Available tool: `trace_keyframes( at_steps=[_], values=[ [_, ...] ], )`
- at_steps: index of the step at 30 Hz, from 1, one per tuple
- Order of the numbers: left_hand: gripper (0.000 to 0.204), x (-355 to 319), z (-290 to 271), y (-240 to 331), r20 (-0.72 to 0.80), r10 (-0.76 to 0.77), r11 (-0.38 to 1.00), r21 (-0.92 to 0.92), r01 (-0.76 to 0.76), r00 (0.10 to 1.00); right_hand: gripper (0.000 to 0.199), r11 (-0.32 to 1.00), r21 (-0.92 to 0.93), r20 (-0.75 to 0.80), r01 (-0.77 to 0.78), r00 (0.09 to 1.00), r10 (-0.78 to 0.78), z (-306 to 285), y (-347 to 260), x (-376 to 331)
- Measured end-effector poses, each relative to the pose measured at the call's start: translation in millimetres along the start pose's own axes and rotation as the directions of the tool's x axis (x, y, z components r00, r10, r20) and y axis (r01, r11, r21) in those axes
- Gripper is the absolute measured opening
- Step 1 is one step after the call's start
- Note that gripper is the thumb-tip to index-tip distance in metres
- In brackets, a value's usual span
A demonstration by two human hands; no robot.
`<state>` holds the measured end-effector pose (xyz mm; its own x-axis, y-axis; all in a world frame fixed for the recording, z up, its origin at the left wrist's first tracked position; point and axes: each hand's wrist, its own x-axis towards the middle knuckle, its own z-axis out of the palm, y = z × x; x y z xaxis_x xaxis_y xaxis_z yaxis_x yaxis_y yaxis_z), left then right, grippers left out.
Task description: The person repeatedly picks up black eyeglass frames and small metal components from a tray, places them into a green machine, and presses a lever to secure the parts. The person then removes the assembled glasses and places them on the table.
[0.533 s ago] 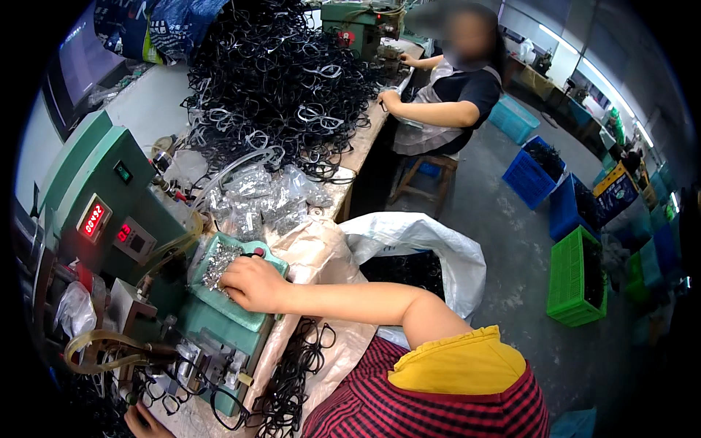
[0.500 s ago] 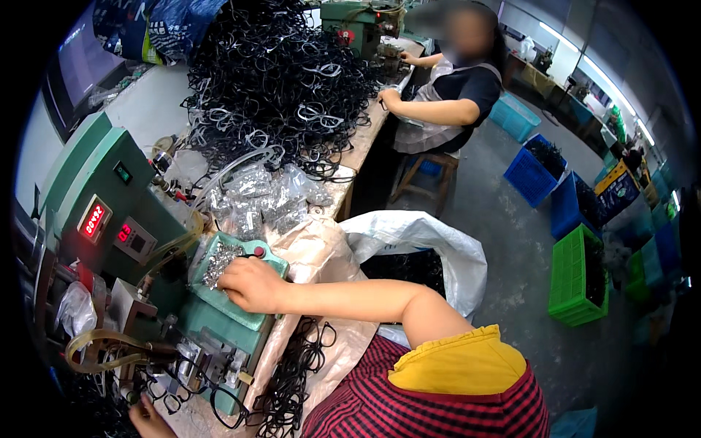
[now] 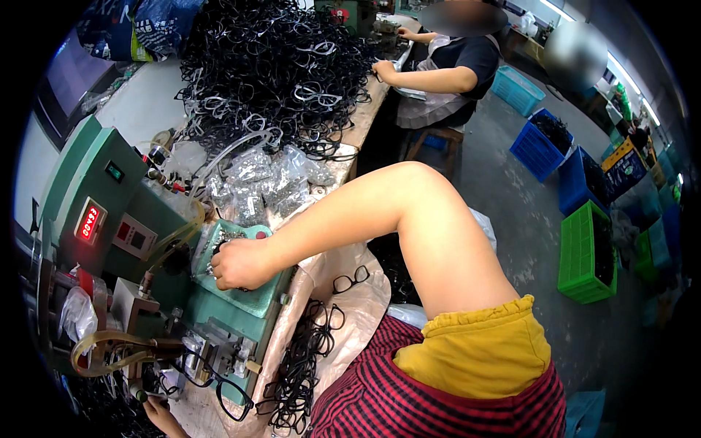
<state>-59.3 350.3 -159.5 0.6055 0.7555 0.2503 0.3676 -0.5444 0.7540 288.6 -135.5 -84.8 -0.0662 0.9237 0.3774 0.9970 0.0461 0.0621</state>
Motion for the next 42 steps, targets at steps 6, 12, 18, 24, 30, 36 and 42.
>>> trace_keyframes(
  at_steps=[6, 12, 18, 24, 30, 36, 42],
  values=[
    [0.052, -18.0, 18.0, -10.1, -0.45, 0.053, 0.997, 0.078, -0.02, 0.891, 0.007, 0.962, 0.145, -0.109, -0.234, 0.962, 0.25, 0.6, -9.5, -43.8],
    [0.048, -73.6, -26.0, 85.5, -0.254, -0.184, 0.906, -0.417, 0.064, 0.949, 0.013, 0.746, 0.572, -0.307, -0.341, 0.755, 0.58, -21.9, -56.2, -47.0],
    [0.029, -92.2, 24.0, 155.0, -0.176, -0.231, 0.853, -0.51, 0.112, 0.957, 0.029, 0.524, 0.839, -0.347, -0.147, 0.596, 0.724, -40.9, -82.0, 68.8],
    [0.017, -142.8, 17.2, 253.8, -0.205, 0.096, 0.486, -0.845, -0.226, 0.974, 0.042, 0.214, 0.964, -0.086, -0.156, 0.58, 0.81, -24.5, -119.3, 85.1],
    [0.018, -117.1, 24.7, 324.1, -0.39, 0.537, 0.552, -0.509, -0.661, 0.749, 0.049, -0.026, 1.0, 0.019, 0.004, 0.583, 0.812, -30.6, -139.5, 93.9],
    [0.018, -116.1, 28.9, 331.0, -0.401, 0.492, 0.529, -0.568, -0.631, 0.773, 0.046, -0.057, 0.995, 0.003, 0.077, 0.564, 0.826, -29.7, -143.6, 90.6],
    [0.018, -115.8, 30.5, 333.3, -0.399, 0.441, 0.53, -0.607, -0.592, 0.804, 0.043, -0.072, 0.997, 0.051, 0.015, 0.563, 0.825, -30.4, -140.8, 87.7]
  ],
)
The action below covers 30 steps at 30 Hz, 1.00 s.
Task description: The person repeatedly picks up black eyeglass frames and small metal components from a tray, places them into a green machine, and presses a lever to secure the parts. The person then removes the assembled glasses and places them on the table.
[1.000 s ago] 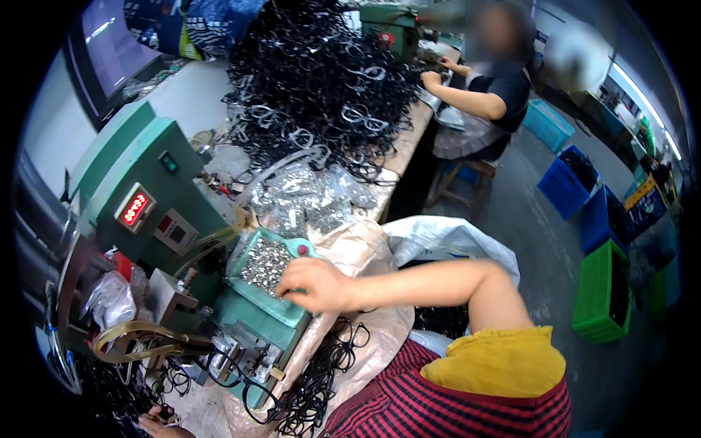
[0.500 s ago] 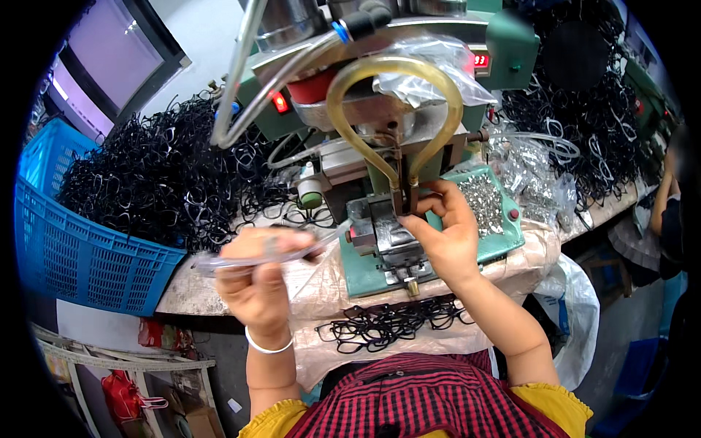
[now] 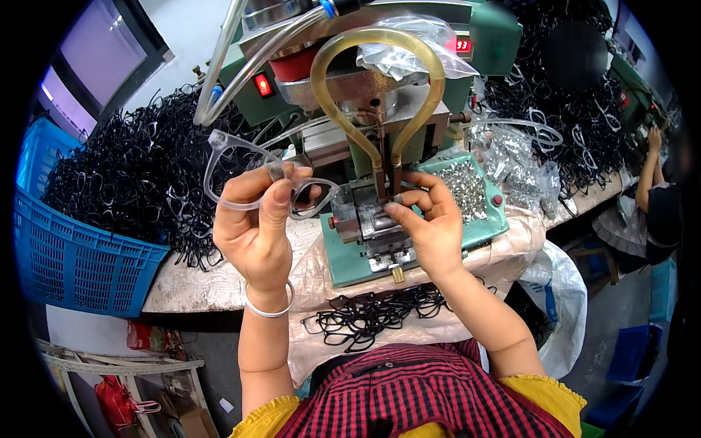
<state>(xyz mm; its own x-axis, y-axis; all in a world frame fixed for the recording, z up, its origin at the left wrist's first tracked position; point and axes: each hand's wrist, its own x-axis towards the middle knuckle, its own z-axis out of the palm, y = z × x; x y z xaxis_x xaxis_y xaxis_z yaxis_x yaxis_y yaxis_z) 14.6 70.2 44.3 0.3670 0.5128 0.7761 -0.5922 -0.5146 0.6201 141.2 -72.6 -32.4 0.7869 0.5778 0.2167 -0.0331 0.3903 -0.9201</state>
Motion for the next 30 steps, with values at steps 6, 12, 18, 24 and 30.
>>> trace_keyframes(
  at_steps=[6, 12, 18, 24, 30],
  values=[
    [0.017, 1.0, -1.7, 3.7, -0.005, 0.005, 0.999, 0.043, -0.005, 1.0, 0.047, 1.0, 0.008, 0.03, 0.003, 1.0, -0.003, 9.3, -14.2, 4.6],
    [0.019, -42.4, 0.1, 0.2, 0.575, 0.128, 0.879, 0.312, -0.361, 0.808, 0.048, 0.869, -0.452, 0.223, 0.202, 0.969, -0.109, -37.4, -24.7, 1.3],
    [0.022, -59.5, 25.7, -17.7, 0.638, 0.185, 0.834, 0.3, -0.463, 0.747, 0.023, 0.141, -0.979, 0.083, 0.148, 0.918, -0.389, -137.8, 40.8, 23.9],
    [0.026, -63.3, 15.6, -20.3, 0.638, 0.161, 0.847, 0.302, -0.437, 0.753, 0.01, 0.217, -0.915, 0.242, 0.341, 0.891, -0.384, -101.5, 56.1, 63.2],
    [0.028, -102.9, -20.5, 5.6, 0.542, 0.034, 0.782, 0.509, -0.36, 0.84, 0.011, -0.055, -0.963, 0.268, 0.264, 0.911, -0.315, -107.6, 52.0, 50.9]
  ],
)
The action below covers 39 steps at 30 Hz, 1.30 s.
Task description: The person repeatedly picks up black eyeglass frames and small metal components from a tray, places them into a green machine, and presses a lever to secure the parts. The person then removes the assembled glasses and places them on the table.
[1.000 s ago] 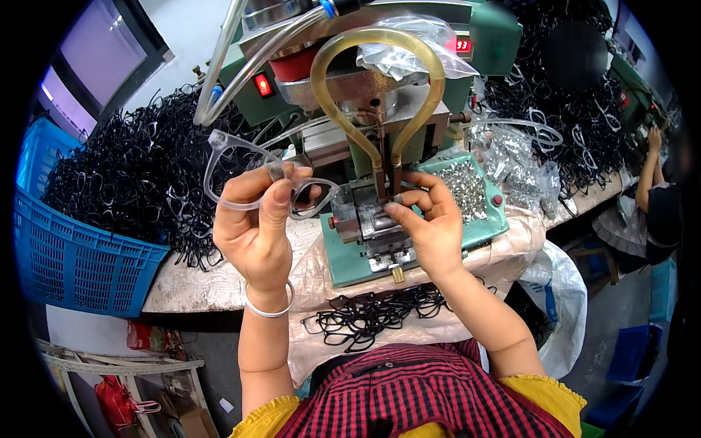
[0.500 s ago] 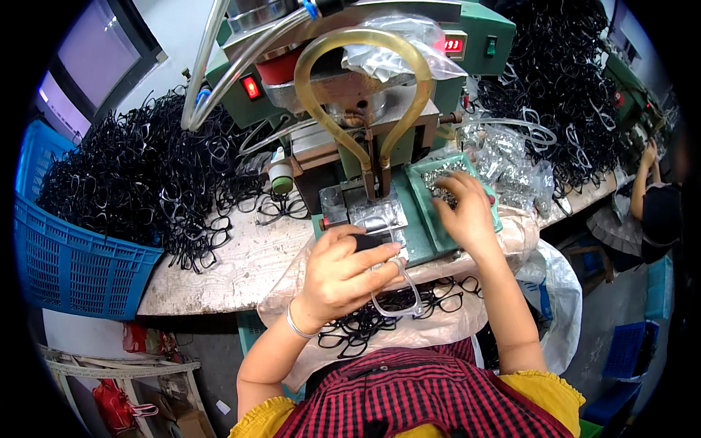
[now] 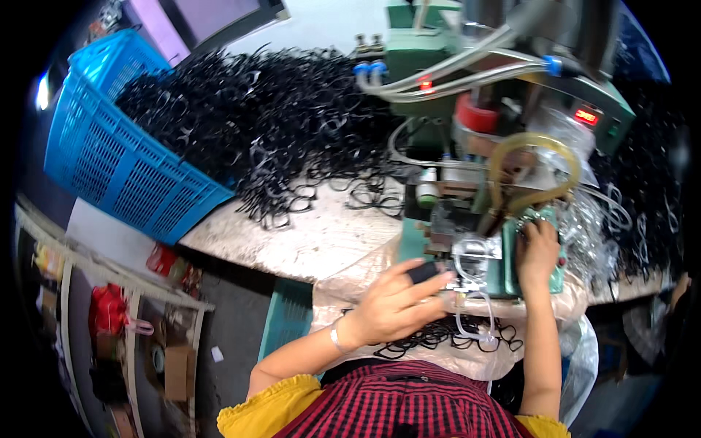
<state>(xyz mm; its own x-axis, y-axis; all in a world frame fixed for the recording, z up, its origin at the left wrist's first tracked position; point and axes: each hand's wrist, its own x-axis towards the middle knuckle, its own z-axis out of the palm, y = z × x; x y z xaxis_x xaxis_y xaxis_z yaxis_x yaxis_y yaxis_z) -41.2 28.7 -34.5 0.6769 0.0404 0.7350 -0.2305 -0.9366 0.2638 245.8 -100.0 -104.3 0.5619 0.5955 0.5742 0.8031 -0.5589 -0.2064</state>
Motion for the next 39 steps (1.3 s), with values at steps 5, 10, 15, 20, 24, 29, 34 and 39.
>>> trace_keyframes(
  at_steps=[5, 10, 15, 20, 24, 29, 34, 39],
  values=[
    [0.023, -105.1, -70.4, -92.8, -0.407, -0.63, 0.634, 0.223, 0.741, 0.661, 0.011, 0.986, 0.167, -0.081, -0.001, 0.997, 0.015, -17.4, 16.2, -10.4],
    [0.012, -107.3, -114.3, -211.6, -0.076, -0.452, 0.58, 0.732, 0.357, 0.889, 0.015, 0.919, 0.38, -0.076, -0.105, 0.987, 0.144, -11.8, 18.1, -0.9],
    [0.025, -186.0, -130.1, -330.2, 0.078, -0.425, 0.381, 0.919, 0.1, 0.902, 0.019, 0.801, 0.593, -0.14, -0.074, 0.971, 0.194, 9.2, -9.2, 13.3],
    [0.019, -122.8, -55.5, -270.6, 0.219, -0.516, 0.645, 0.736, 0.207, 0.828, 0.015, 0.806, 0.565, -0.105, -0.177, 0.953, 0.284, -10.3, 2.8, -11.6],
    [0.027, -104.8, -33.0, -218.5, 0.131, -0.351, 0.671, 0.726, 0.151, 0.927, 0.015, 0.832, 0.507, -0.105, -0.226, 0.942, 0.32, -27.9, 18.9, -37.8],
    [0.039, -119.9, -28.5, -214.3, -0.368, -0.857, 0.487, -0.348, 0.801, 0.361, 0.013, 0.675, 0.644, 0.031, -0.36, 0.894, 0.447, -69.6, 2.4, -73.7],
    [0.022, -28.8, -24.2, -152.4, -0.15, -0.956, 0.285, -0.67, 0.686, 0.25, 0.017, 0.593, 0.802, -0.012, -0.068, 0.991, 0.13, -88.7, -55.9, -3.1],
    [0.022, -63.6, 22.8, -113.6, -0.027, -0.978, 0.121, -0.878, 0.463, 0.205, 0.039, 0.313, 0.938, 0.084, -0.15, 0.973, 0.217, -48.5, -94.0, 8.7]
  ],
)
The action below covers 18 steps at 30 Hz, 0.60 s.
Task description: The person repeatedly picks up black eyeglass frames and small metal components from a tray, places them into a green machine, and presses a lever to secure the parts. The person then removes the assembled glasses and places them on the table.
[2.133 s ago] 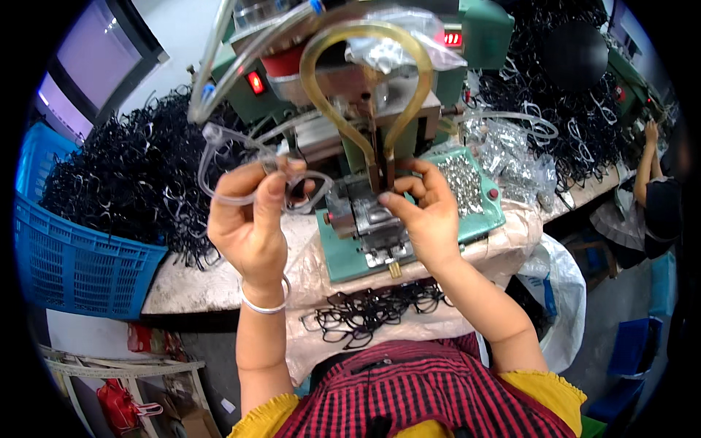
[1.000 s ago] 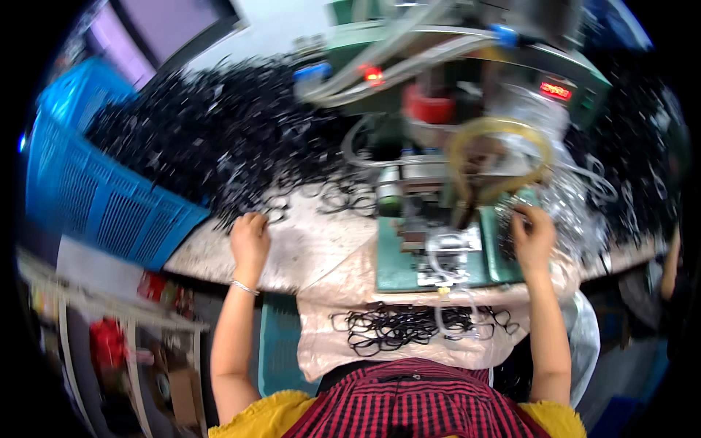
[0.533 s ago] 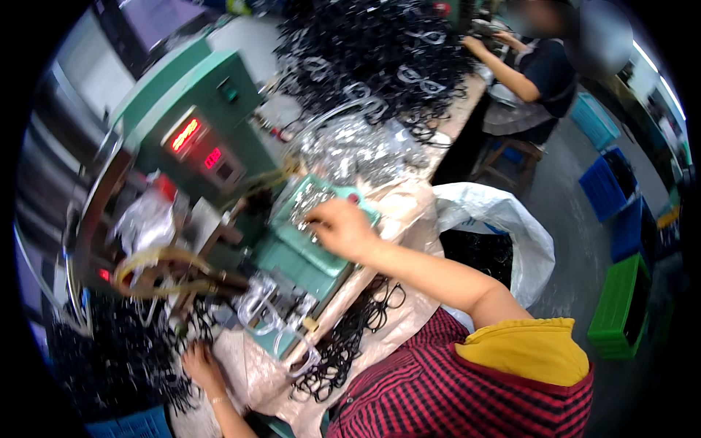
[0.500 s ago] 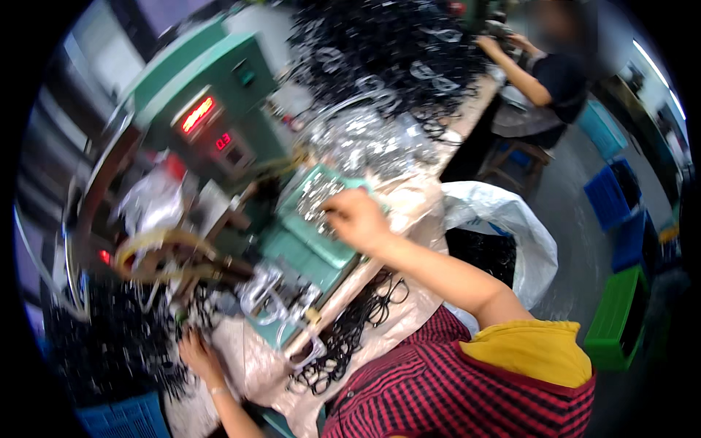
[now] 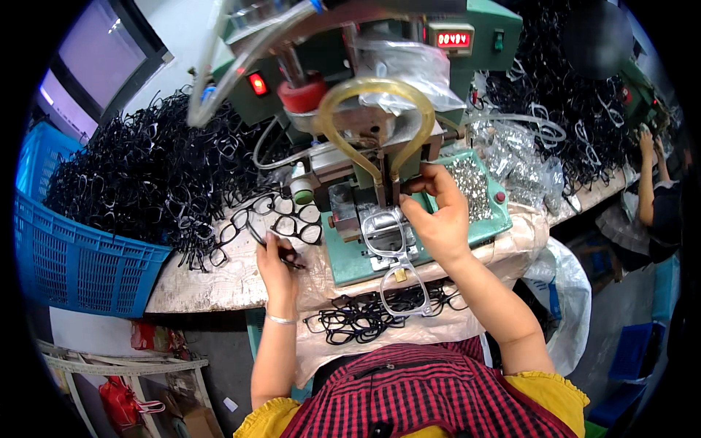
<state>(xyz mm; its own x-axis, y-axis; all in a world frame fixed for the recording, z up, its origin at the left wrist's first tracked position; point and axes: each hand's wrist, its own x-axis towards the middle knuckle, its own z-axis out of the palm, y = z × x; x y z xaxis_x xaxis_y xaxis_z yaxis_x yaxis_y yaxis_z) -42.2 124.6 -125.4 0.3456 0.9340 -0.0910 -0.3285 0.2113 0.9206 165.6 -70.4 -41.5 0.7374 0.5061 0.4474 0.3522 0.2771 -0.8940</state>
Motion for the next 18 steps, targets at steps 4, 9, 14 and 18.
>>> trace_keyframes(
  at_steps=[4, 9, 14, 18],
  values=[
    [0.027, -21.8, 3.0, -3.0, 0.01, -0.178, 0.964, -0.2, 0.176, 0.984, 0.041, 0.994, 0.087, -0.056, -0.071, 0.995, 0.076, 4.9, 0.4, -7.2],
    [0.031, -76.2, 92.4, 103.2, 0.333, 0.291, 0.949, -0.219, -0.227, 0.897, 0.046, 0.994, 0.054, -0.071, -0.093, 0.993, 0.097, 3.8, -4.5, -7.6],
    [0.032, -77.8, 141.9, 136.0, 0.369, 0.668, 0.645, 0.145, -0.75, 0.646, 0.049, 0.889, 0.375, 0.077, -0.262, 0.965, 0.252, 14.8, -27.9, -9.9],
    [0.029, -77.8, 143.5, 138.2, 0.479, 0.512, 0.833, -0.078, -0.547, 0.713, 0.049, 0.89, 0.362, 0.082, -0.279, 0.96, 0.267, 5.5, -36.8, -22.0]
  ],
)
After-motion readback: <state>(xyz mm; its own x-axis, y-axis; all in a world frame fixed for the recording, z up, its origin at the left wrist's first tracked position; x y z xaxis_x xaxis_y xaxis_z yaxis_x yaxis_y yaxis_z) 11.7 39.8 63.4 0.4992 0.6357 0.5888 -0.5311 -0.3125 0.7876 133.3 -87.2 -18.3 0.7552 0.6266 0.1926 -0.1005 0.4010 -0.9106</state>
